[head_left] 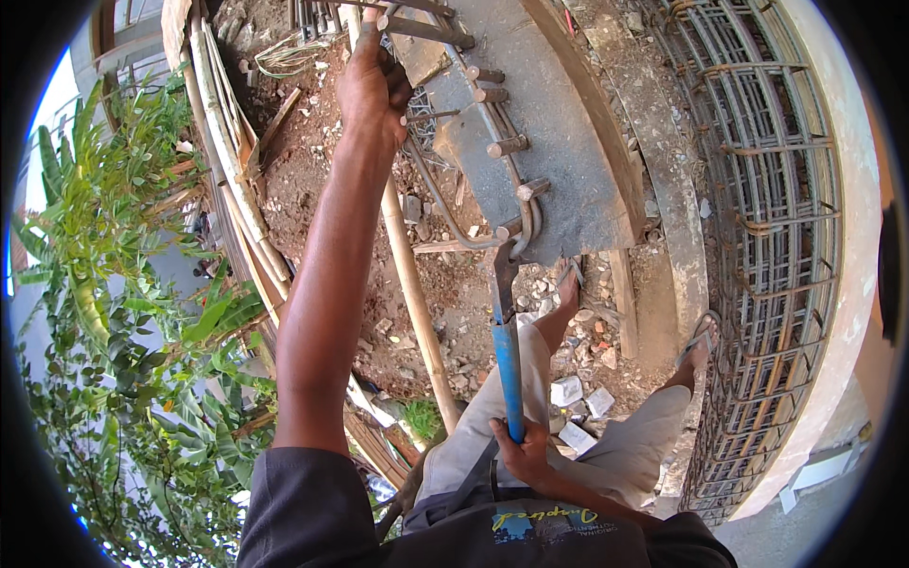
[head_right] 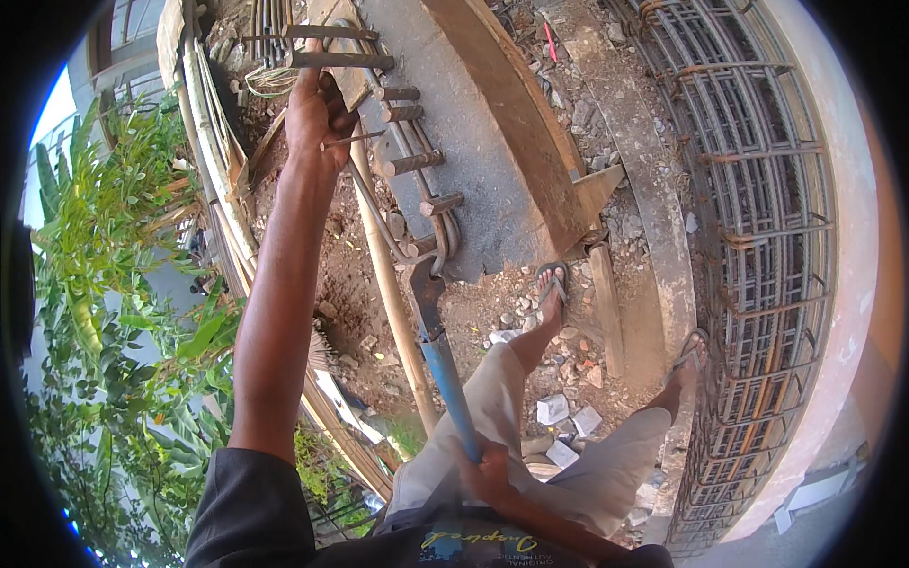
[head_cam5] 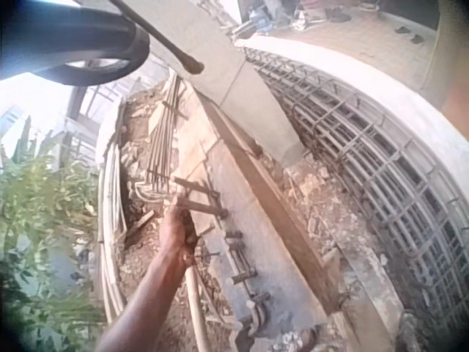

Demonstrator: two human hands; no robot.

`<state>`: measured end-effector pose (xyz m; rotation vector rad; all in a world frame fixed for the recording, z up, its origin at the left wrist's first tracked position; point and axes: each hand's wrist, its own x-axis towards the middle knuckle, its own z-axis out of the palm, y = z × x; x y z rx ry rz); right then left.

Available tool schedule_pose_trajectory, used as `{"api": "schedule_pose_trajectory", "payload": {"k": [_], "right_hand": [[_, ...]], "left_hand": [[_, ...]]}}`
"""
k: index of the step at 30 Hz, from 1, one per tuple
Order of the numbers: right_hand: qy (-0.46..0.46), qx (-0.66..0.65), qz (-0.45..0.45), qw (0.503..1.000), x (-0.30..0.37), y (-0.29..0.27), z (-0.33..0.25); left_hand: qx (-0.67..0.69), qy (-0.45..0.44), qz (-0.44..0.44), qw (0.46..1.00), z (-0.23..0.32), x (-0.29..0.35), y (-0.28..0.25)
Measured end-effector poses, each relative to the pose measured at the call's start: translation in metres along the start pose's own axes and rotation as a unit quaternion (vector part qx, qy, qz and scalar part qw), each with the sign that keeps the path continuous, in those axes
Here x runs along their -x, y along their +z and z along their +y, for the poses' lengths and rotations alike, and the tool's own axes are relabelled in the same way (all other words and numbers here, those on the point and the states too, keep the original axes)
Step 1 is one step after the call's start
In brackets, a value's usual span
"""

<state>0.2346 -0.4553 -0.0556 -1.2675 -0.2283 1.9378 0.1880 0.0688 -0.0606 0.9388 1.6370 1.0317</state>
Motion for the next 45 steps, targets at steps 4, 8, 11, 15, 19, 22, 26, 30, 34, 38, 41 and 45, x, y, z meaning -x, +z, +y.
{"api": "schedule_pose_trajectory", "payload": {"k": [4, 8, 11, 15, 19, 22, 26, 30, 34, 38, 41, 45], "right_hand": [[-0.066, -0.037, 0.091, 0.993, -0.040, 0.081, 0.042], [-0.128, -0.084, 0.170, 0.974, -0.102, 0.152, 0.058], [-0.160, -0.028, 0.174, 0.971, -0.076, 0.092, 0.045], [-0.232, 0.150, 0.237, 0.931, -0.024, 0.014, 0.017], [-0.212, 0.211, 0.327, 0.896, 0.088, -0.032, -0.015], [-0.248, 0.315, 0.446, 0.800, 0.133, -0.061, -0.008], [-0.154, 0.192, 0.500, 0.831, 0.174, -0.085, 0.011], [-0.082, 0.160, 0.507, 0.843, 0.181, -0.070, 0.014], [-0.078, 0.094, 0.510, 0.851, 0.191, -0.041, 0.027], [-0.072, 0.129, 0.454, 0.879, 0.168, -0.002, 0.014], [-0.033, 0.175, 0.484, 0.857, 0.197, -0.002, 0.028], [0.009, 0.272, 0.500, 0.822, 0.208, 0.001, 0.052]], "left_hand": [[-0.022, -0.013, 0.011, 1.000, 0.003, 0.007, 0.015], [0.016, -0.036, -0.020, 0.999, -0.005, -0.009, 0.006], [0.006, -0.054, -0.004, 0.999, -0.001, -0.011, 0.010], [0.069, -0.147, -0.065, 0.985, 0.036, -0.008, -0.031], [0.203, -0.108, -0.136, 0.964, 0.080, 0.062, -0.056], [0.241, 0.033, -0.172, 0.955, 0.123, 0.180, -0.096], [0.183, 0.135, -0.092, 0.969, 0.131, 0.285, -0.162], [0.228, 0.034, 0.006, 0.973, 0.142, 0.243, -0.257], [0.216, 0.007, 0.040, 0.976, 0.165, 0.075, -0.287], [-0.162, 0.000, 0.435, 0.886, 0.144, -0.140, -0.334], [-0.159, 0.008, 0.119, 0.980, 0.141, -0.131, -0.269], [-0.178, 0.077, -0.001, 0.981, 0.139, -0.111, -0.175]]}}
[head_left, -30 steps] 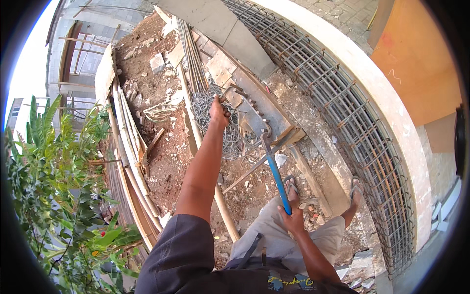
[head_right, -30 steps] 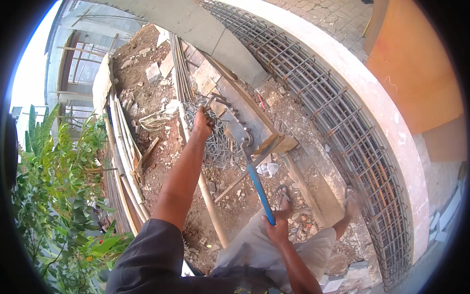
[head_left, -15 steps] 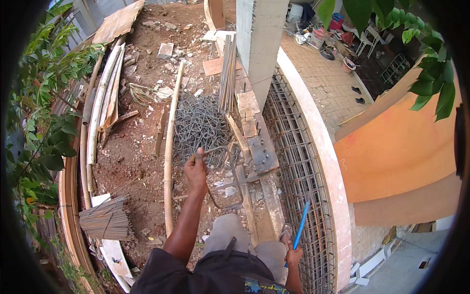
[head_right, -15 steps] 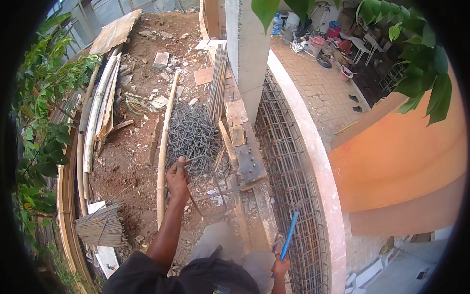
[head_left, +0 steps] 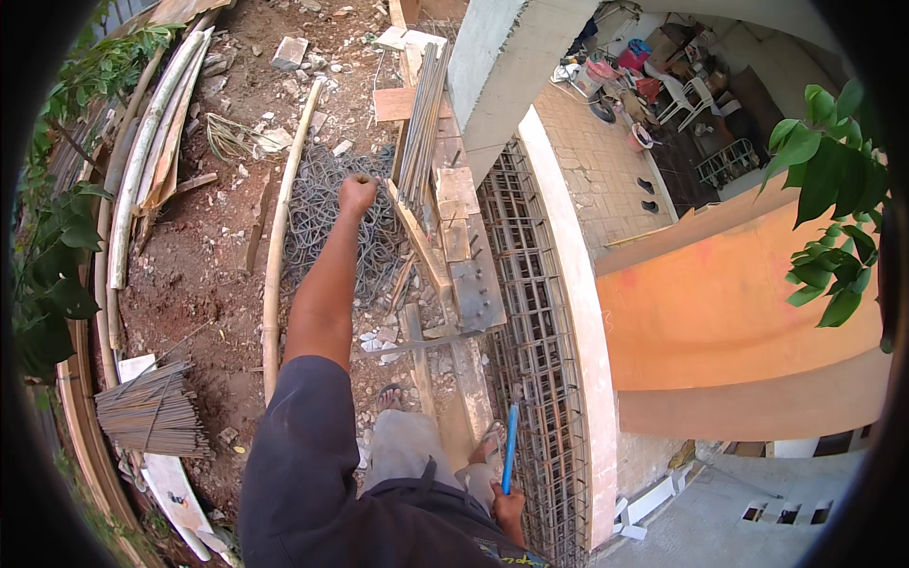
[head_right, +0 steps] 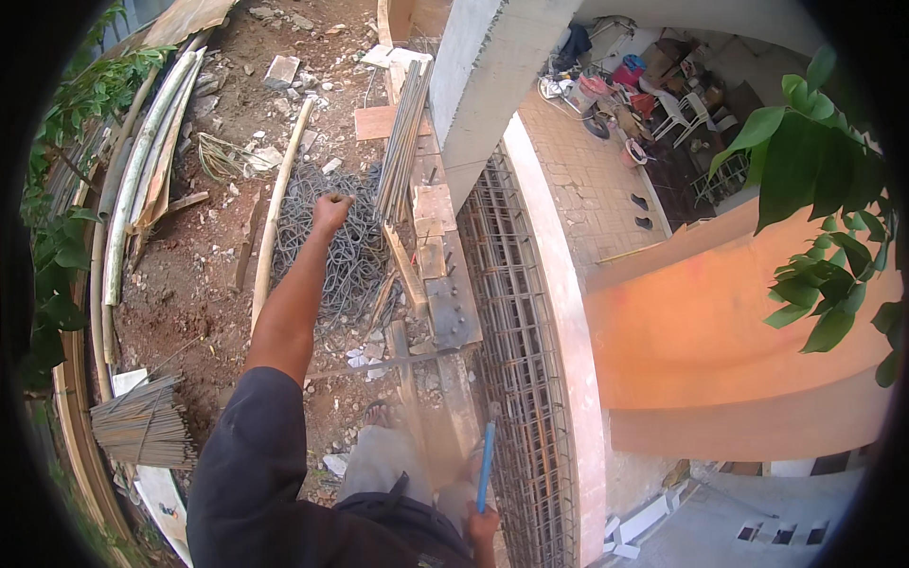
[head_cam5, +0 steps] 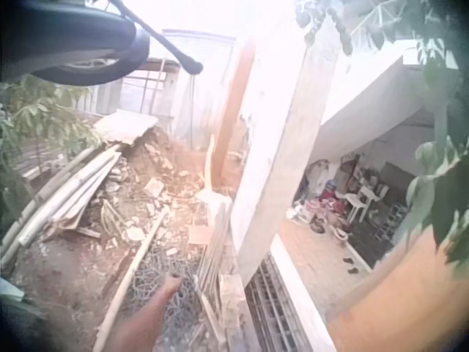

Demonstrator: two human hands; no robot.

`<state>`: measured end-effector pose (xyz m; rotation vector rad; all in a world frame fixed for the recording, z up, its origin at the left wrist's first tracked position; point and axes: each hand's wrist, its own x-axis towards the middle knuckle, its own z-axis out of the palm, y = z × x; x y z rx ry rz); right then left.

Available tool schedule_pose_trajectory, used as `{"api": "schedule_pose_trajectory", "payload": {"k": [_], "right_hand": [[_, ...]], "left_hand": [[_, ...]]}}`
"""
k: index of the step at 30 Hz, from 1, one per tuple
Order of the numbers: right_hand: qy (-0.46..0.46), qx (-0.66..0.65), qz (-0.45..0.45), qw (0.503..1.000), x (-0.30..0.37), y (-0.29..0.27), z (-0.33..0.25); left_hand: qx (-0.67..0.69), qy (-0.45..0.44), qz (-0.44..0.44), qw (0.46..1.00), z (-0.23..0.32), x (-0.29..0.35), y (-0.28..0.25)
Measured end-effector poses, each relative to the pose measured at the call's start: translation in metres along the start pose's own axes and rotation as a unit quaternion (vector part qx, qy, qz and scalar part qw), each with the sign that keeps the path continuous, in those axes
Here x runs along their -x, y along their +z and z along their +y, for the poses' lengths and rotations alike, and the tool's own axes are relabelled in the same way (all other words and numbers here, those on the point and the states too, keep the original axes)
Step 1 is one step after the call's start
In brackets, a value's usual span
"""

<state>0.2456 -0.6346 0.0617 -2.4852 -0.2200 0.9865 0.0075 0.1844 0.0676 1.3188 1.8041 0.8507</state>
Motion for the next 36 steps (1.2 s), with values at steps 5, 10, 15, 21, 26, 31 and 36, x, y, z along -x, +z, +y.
{"api": "schedule_pose_trajectory", "payload": {"k": [5, 10, 15, 21, 26, 31, 36], "right_hand": [[-0.073, 0.107, 0.019, 0.991, 0.023, -0.002, 0.004], [0.058, 0.090, 0.044, 0.993, 0.055, -0.008, 0.001], [0.065, 0.058, 0.046, 0.995, 0.061, -0.005, -0.005], [0.067, 0.068, 0.006, 0.995, 0.042, 0.004, -0.019], [0.025, 0.149, 0.010, 0.988, 0.059, 0.004, -0.030], [0.026, 0.195, -0.061, 0.979, 0.029, 0.004, -0.057], [-0.137, 0.296, -0.051, 0.944, -0.024, 0.005, -0.033]], "left_hand": [[-0.029, -0.011, -0.007, 1.000, 0.010, -0.028, 0.054], [-0.074, -0.040, -0.031, 0.996, 0.029, -0.033, 0.088], [-0.080, -0.032, -0.034, 0.996, 0.012, -0.054, 0.095], [0.064, -0.073, -0.213, 0.972, -0.025, -0.082, 0.040], [0.363, -0.117, -0.463, 0.800, 0.005, 0.080, 0.002], [0.392, -0.193, -0.477, 0.763, 0.018, 0.127, 0.013], [0.448, -0.257, -0.238, 0.823, 0.032, 0.136, 0.065]]}}
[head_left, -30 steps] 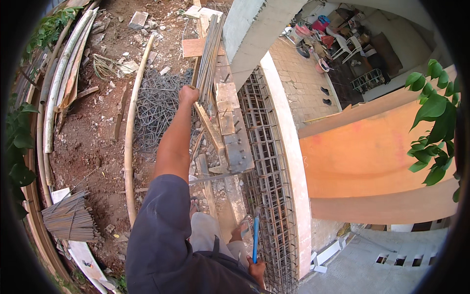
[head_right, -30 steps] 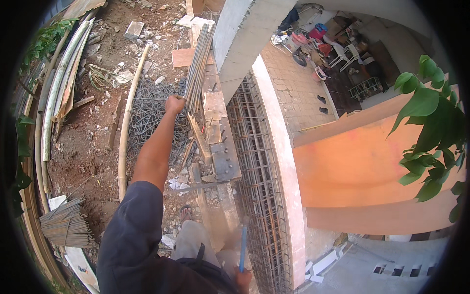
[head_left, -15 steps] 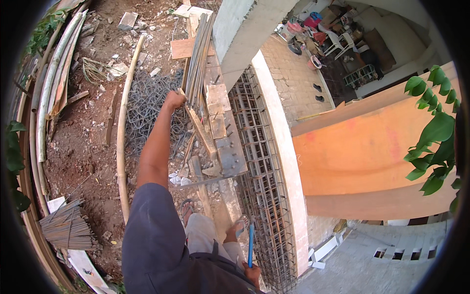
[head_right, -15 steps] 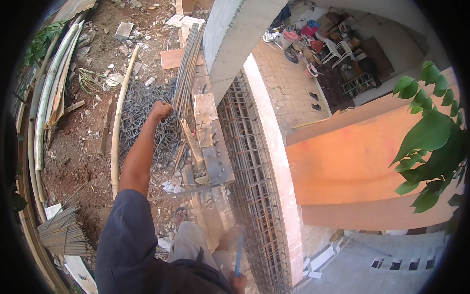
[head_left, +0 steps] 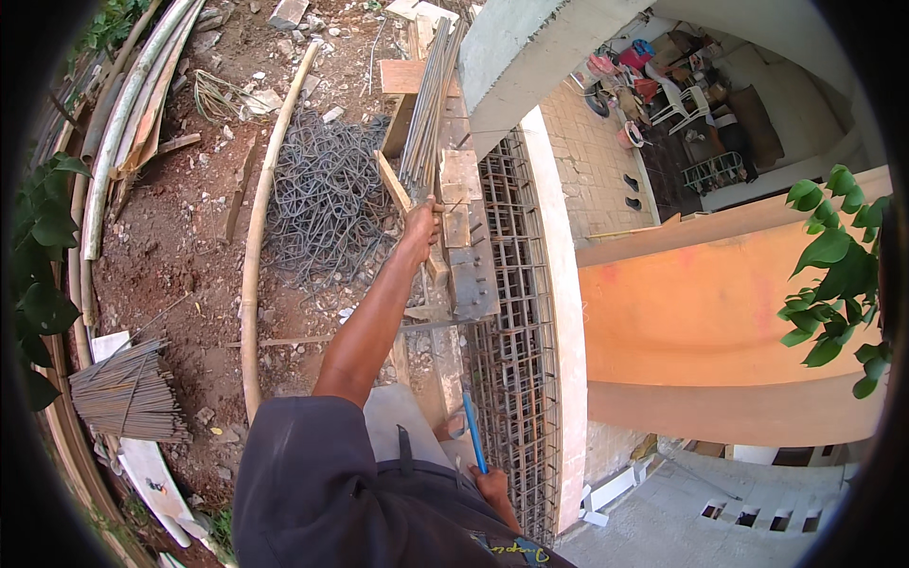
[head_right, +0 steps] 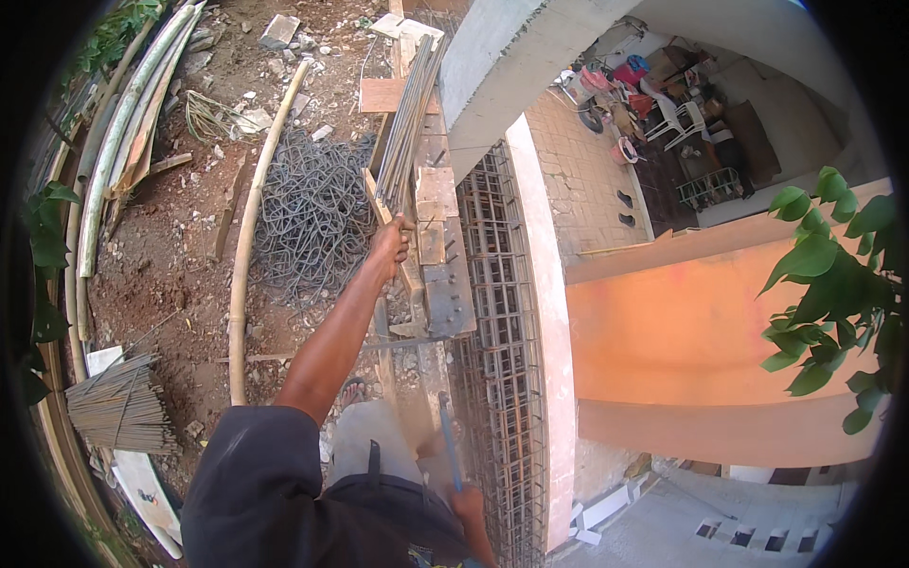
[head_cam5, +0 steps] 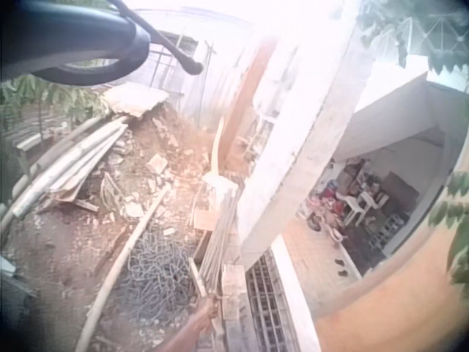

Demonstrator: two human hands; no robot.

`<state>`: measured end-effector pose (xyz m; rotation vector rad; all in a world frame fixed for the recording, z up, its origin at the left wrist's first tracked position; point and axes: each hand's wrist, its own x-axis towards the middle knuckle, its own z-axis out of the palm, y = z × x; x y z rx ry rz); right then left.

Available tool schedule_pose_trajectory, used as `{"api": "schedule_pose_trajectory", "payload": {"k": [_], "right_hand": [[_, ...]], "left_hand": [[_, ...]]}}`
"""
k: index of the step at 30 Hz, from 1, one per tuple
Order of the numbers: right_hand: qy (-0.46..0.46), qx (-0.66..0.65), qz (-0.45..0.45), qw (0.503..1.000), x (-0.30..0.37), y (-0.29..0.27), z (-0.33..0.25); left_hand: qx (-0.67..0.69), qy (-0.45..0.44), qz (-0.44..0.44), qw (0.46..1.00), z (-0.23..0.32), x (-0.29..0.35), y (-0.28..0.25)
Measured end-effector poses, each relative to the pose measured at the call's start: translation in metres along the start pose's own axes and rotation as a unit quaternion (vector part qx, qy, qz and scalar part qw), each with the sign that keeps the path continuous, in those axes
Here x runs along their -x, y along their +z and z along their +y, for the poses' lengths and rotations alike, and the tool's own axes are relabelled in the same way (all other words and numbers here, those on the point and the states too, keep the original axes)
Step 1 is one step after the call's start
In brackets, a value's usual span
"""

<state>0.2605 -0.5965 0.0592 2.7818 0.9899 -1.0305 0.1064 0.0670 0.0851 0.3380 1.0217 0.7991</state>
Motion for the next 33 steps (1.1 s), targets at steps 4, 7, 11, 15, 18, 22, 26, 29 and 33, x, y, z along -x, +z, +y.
{"api": "schedule_pose_trajectory", "payload": {"k": [4, 7, 11, 15, 18, 22, 26, 29, 33], "right_hand": [[-0.014, -0.022, -0.023, 0.999, 0.004, -0.030, -0.020], [-0.025, -0.019, -0.026, 0.999, -0.010, -0.035, -0.007], [0.012, 0.004, -0.059, 0.998, -0.029, -0.048, 0.007], [-0.024, -0.012, -0.065, 0.998, -0.038, -0.059, 0.034], [-0.007, 0.023, -0.061, 0.998, -0.049, -0.061, 0.094], [-0.022, 0.042, -0.023, 0.999, -0.073, -0.037, 0.206], [-0.026, -0.003, -0.070, 0.997, -0.068, -0.065, 0.235], [0.008, -0.057, -0.080, 0.995, -0.079, -0.071, 0.277], [0.092, -0.137, -0.125, 0.978, -0.082, -0.085, 0.281]], "left_hand": [[0.093, -0.041, -0.065, 0.993, -0.075, 0.089, 0.037], [0.108, -0.056, -0.061, 0.991, -0.161, 0.173, 0.057], [0.069, -0.006, -0.016, 0.997, -0.285, 0.223, 0.060], [0.123, 0.078, 0.020, 0.989, -0.368, 0.224, 0.060], [0.077, 0.073, 0.051, 0.993, -0.399, 0.228, 0.076], [-0.013, 0.081, 0.097, 0.992, -0.440, 0.237, 0.088], [-0.059, 0.104, 0.175, 0.977, -0.493, 0.229, 0.076], [-0.140, 0.092, 0.194, 0.966, -0.512, 0.222, 0.068], [-0.121, 0.040, 0.193, 0.973, -0.506, 0.226, 0.062]]}}
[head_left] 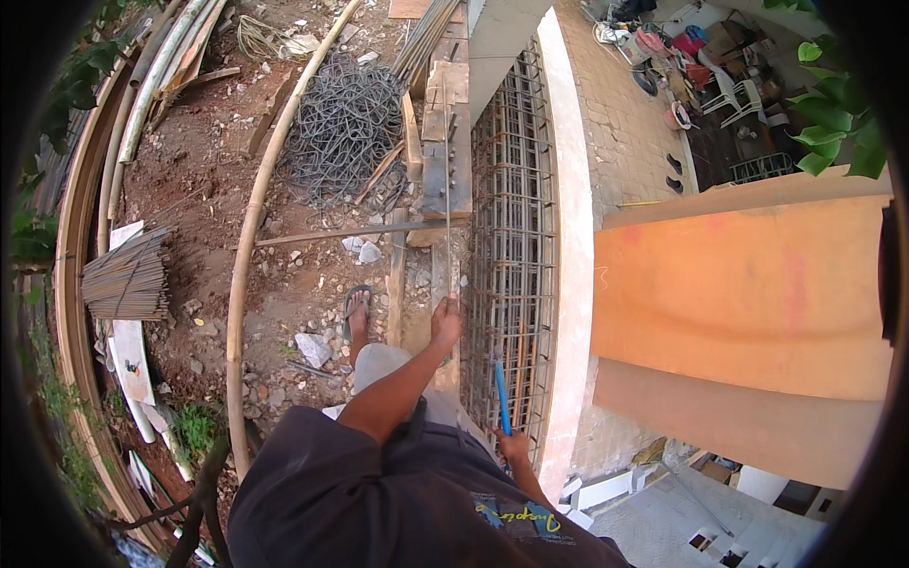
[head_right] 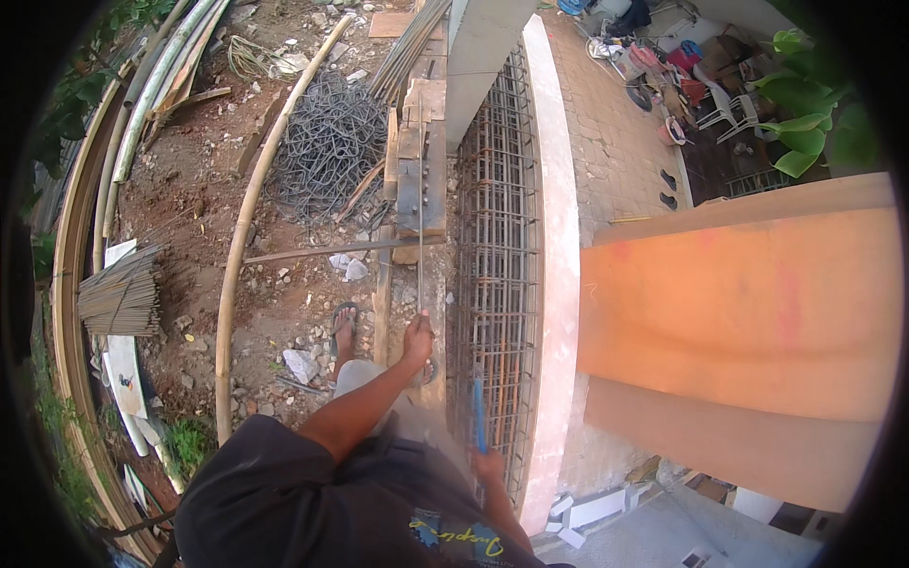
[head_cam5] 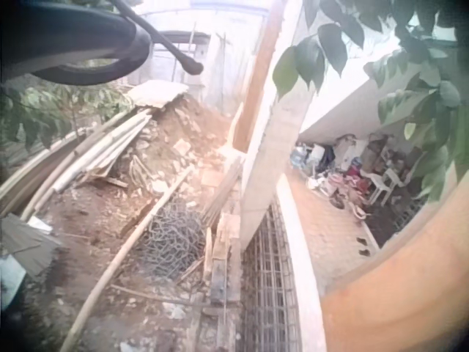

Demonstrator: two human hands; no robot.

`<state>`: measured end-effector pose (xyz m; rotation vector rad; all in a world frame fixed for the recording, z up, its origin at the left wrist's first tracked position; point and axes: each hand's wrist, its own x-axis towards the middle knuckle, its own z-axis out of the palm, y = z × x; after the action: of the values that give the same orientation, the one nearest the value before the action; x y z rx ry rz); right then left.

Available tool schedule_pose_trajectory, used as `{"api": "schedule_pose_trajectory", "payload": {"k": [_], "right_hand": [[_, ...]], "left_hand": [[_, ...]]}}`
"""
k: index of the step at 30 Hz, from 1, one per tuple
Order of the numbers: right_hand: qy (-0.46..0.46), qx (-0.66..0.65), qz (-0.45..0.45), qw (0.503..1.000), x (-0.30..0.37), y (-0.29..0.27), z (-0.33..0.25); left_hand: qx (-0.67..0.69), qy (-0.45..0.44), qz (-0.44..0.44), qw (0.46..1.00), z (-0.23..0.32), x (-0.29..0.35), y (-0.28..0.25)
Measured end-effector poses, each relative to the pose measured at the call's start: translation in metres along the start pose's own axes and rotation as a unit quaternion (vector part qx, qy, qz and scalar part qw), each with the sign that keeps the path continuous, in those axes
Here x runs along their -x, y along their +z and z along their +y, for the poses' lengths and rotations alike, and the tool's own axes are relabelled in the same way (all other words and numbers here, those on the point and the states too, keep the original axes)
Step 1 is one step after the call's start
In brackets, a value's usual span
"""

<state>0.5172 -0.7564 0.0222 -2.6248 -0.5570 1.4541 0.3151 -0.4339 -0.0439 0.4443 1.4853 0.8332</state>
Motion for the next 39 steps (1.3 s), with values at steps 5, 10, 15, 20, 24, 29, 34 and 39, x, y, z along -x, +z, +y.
{"api": "schedule_pose_trajectory", "payload": {"k": [5, 10, 15, 20, 24, 29, 34, 39], "right_hand": [[0.021, -0.045, -0.011, 0.999, -0.025, -0.004, 0.008], [-0.044, -0.050, 0.009, 0.998, -0.046, 0.019, -0.001], [-0.074, -0.072, 0.026, 0.994, -0.030, 0.055, -0.050], [-0.053, -0.066, 0.039, 0.996, 0.001, 0.089, -0.093], [-0.036, -0.087, 0.065, 0.993, 0.026, 0.127, -0.094], [-0.025, -0.041, 0.064, 0.997, 0.057, 0.142, -0.114], [-0.043, -0.016, 0.081, 0.996, 0.054, 0.134, -0.105], [-0.067, -0.047, 0.056, 0.995, 0.042, 0.089, -0.133]], "left_hand": [[0.016, -0.052, -0.058, 0.997, 0.024, 0.011, -0.018], [0.041, -0.084, -0.124, 0.988, 0.033, -0.003, -0.037], [0.082, -0.091, -0.171, 0.978, 0.030, -0.022, -0.041], [0.131, -0.129, -0.250, 0.951, 0.038, -0.050, -0.056], [0.036, -0.153, -0.268, 0.951, 0.067, -0.043, -0.057], [0.013, -0.146, -0.276, 0.950, 0.074, -0.051, -0.065], [0.014, -0.147, -0.272, 0.951, 0.075, -0.052, -0.059], [0.021, -0.139, -0.299, 0.944, 0.062, -0.065, -0.062]]}}
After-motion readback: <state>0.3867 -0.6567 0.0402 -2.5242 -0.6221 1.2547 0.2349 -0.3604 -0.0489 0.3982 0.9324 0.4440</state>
